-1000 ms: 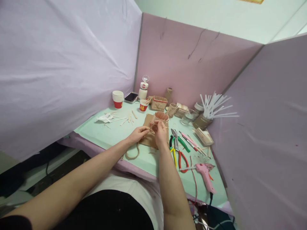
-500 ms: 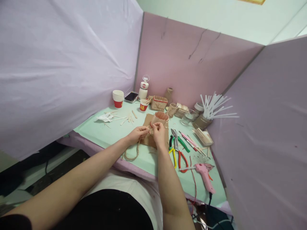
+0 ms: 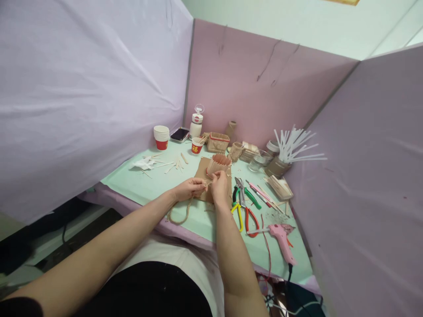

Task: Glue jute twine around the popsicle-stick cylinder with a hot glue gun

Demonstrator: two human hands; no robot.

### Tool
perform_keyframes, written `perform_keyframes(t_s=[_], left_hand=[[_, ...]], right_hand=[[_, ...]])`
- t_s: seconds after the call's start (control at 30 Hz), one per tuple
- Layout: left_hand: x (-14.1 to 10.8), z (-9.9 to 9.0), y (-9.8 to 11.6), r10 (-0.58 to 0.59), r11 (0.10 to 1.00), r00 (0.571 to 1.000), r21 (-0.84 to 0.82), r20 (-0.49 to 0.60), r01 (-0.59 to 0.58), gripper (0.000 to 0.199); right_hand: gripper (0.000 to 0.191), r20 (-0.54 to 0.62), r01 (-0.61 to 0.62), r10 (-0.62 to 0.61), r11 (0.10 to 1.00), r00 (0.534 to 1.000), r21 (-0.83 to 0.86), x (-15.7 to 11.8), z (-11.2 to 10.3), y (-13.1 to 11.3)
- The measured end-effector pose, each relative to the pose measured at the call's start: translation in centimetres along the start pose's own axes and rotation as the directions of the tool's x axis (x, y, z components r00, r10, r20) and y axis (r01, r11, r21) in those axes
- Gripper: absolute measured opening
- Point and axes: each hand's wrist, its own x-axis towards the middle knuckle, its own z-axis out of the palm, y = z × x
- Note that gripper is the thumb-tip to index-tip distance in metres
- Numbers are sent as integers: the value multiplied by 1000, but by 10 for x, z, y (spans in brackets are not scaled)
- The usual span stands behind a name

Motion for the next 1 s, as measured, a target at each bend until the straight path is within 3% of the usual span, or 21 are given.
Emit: perform_keyframes(t_s=[0.4, 0.53, 0.67, 0.83, 1.0], left_hand=[[1, -1, 0, -13, 999, 999, -30, -40, 11, 32], [4, -1, -2, 33, 999, 981, 13, -190, -31, 37], [10, -4, -4, 88, 995, 915, 83, -394, -60, 41], [14, -8, -6, 140, 989, 870, 117, -472, -96, 35], [13, -6, -6, 142, 984, 870, 164, -472, -71, 34]], right_hand=[[11, 48, 51, -47, 995, 998, -90, 0, 4, 3], [17, -14, 107, -108, 990, 994, -98, -2, 4, 0], [16, -65, 347, -343, 937, 937, 48, -8, -2, -14], [12, 70, 473, -488, 867, 870, 157, -13, -2, -24], [11, 73, 439, -456, 882, 887, 172, -11, 3, -18]])
